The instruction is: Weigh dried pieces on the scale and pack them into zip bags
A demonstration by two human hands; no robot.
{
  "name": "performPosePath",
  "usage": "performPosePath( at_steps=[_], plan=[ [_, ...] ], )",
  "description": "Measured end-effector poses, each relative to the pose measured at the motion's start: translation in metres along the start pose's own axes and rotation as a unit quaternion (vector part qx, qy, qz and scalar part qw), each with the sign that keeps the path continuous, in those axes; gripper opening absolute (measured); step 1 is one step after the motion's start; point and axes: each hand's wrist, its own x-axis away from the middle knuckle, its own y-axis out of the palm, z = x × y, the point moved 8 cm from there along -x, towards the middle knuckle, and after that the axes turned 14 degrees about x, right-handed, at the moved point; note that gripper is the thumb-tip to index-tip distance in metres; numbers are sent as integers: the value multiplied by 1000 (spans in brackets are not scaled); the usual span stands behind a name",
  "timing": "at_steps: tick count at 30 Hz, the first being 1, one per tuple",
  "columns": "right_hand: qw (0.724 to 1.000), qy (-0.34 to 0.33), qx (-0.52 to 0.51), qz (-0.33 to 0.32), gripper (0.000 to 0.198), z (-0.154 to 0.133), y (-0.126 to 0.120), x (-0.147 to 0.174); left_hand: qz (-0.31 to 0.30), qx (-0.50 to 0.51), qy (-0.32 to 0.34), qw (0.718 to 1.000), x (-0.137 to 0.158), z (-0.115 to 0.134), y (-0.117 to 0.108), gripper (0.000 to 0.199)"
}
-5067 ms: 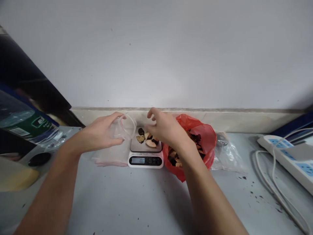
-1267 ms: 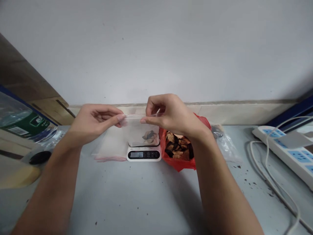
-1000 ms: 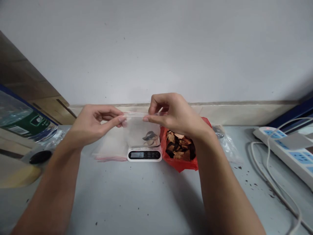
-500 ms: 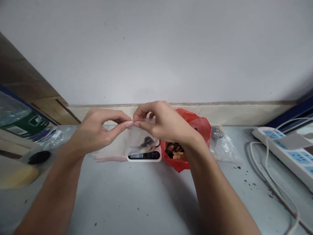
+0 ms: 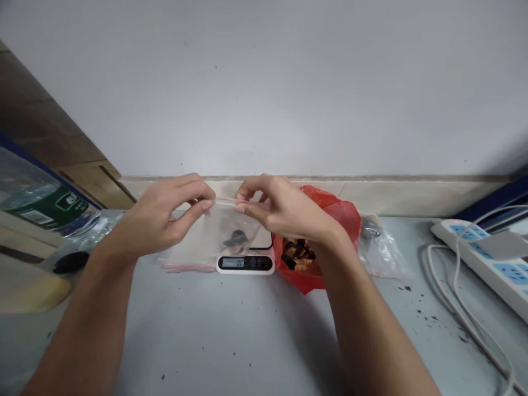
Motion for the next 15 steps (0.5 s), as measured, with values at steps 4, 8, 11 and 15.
performPosePath(
  at_steps=[4,8,11,15],
  plan=[
    [999,34,21,-9,32,19,-1,2,13,-6,-20,1000,3,-8,-9,19],
    [998,43,33,-9,34,28,-8,5,19,-2,-31,999,5,-10,-15,18],
    [998,57,37,-12,30,30,-13,8,19,-1,-34,999,5,-10,-16,18],
    [995,85,37,-19,31,32,-17,11,15,-4,-28,999,3,-9,-14,18]
  ],
)
